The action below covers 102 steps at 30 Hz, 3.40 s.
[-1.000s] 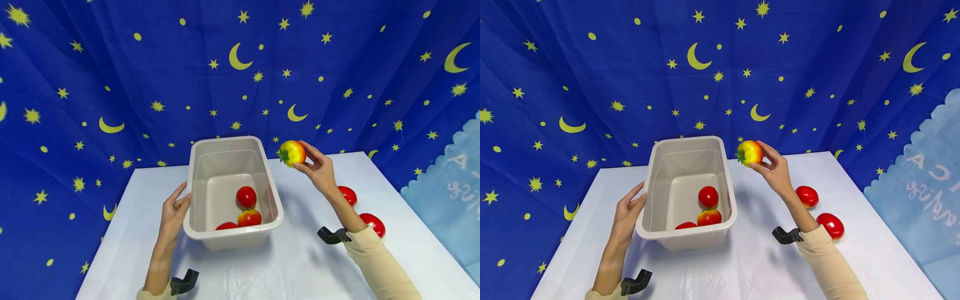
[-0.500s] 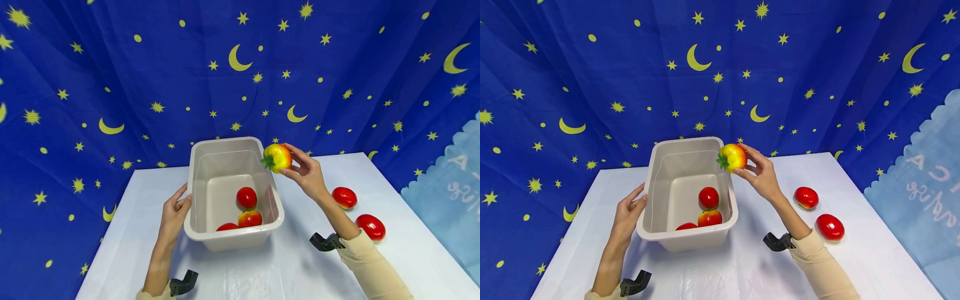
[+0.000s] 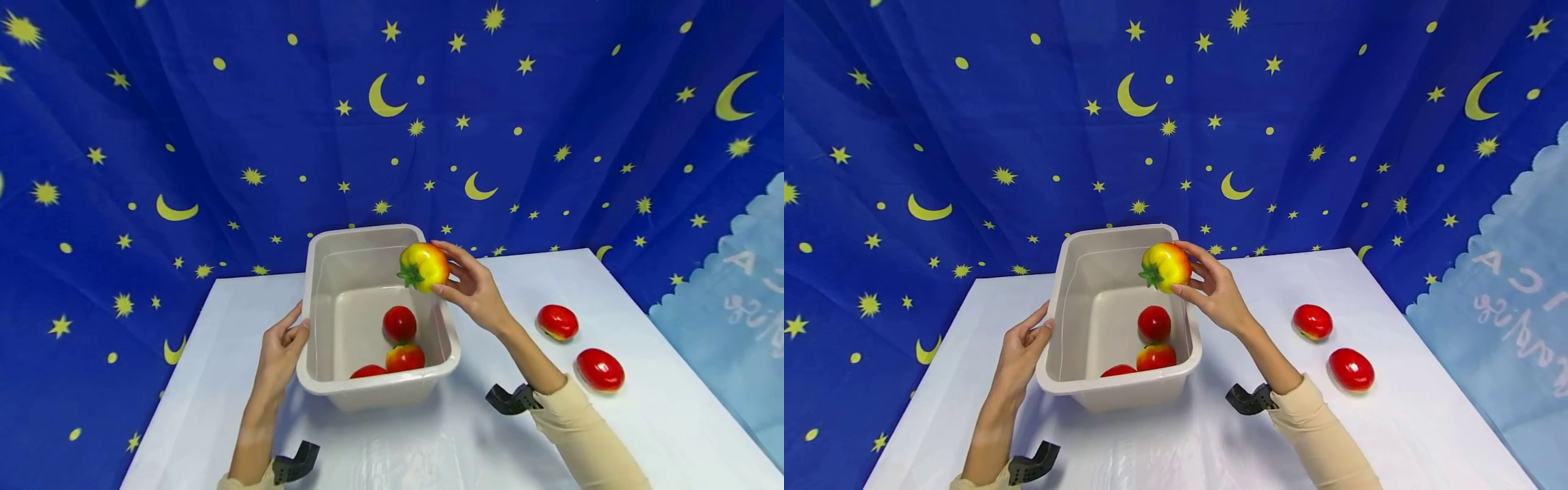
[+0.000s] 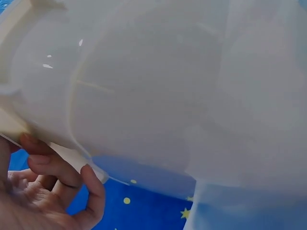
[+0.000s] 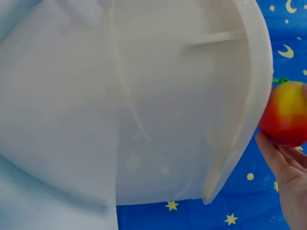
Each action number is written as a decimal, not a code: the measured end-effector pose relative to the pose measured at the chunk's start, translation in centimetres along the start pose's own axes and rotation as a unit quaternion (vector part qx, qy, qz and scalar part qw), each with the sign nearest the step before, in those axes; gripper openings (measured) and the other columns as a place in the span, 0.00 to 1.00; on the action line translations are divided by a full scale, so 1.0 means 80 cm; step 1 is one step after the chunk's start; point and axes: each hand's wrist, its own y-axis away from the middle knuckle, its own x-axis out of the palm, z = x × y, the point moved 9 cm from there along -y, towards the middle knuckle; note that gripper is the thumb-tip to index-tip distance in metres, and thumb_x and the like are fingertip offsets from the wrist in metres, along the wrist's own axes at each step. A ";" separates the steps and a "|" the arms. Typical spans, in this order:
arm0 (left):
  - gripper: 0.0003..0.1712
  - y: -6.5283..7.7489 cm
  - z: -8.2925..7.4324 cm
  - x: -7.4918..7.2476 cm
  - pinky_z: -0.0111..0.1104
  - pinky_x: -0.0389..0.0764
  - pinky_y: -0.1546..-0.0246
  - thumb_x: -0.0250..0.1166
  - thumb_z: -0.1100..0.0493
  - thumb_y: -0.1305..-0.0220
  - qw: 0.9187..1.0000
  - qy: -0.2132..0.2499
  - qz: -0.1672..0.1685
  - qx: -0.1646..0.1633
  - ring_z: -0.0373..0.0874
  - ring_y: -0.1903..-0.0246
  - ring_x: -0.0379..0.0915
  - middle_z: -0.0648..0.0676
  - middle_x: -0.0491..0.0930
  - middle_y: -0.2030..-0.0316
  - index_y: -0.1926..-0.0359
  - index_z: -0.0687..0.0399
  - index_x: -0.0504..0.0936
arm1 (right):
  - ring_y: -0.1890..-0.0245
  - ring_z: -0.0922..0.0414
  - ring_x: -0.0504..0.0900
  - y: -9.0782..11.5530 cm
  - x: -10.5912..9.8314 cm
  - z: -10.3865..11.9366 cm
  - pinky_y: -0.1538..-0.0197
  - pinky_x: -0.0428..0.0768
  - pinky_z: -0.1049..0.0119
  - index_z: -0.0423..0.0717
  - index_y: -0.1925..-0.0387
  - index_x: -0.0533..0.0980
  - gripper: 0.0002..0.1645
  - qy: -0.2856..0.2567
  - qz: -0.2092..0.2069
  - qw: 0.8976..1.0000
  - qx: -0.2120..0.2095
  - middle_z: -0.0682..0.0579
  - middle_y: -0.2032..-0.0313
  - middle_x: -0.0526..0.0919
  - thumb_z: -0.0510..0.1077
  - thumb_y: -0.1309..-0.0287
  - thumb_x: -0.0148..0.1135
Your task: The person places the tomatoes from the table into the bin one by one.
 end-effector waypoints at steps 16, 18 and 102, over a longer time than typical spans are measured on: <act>0.28 0.000 0.004 0.000 0.26 0.80 0.63 0.54 0.59 0.26 1.000 -0.008 0.001 -0.010 0.33 0.65 0.82 0.66 0.84 0.54 0.28 0.56 0.63 | 0.40 0.63 0.75 0.001 0.011 -0.002 0.40 0.75 0.69 0.33 0.31 0.61 0.36 0.036 0.023 0.999 -0.014 0.34 0.33 0.66 0.37 0.37 0.61; 0.29 -0.001 0.003 0.001 0.26 0.80 0.63 0.54 0.58 0.26 1.000 -0.010 0.005 -0.005 0.32 0.64 0.82 0.65 0.84 0.53 0.28 0.56 0.63 | 0.42 0.64 0.76 0.003 0.009 -0.001 0.41 0.75 0.70 0.33 0.32 0.63 0.34 0.057 0.021 0.998 -0.022 0.35 0.35 0.69 0.38 0.37 0.61; 0.28 -0.002 0.004 -0.001 0.26 0.80 0.63 0.53 0.57 0.25 1.000 -0.008 0.001 -0.009 0.33 0.64 0.82 0.67 0.83 0.52 0.27 0.54 0.62 | 0.42 0.51 0.80 0.051 -0.115 -0.014 0.35 0.71 0.64 0.21 0.39 0.64 0.24 0.032 -0.083 0.992 -0.089 0.35 0.45 0.80 0.26 0.36 0.48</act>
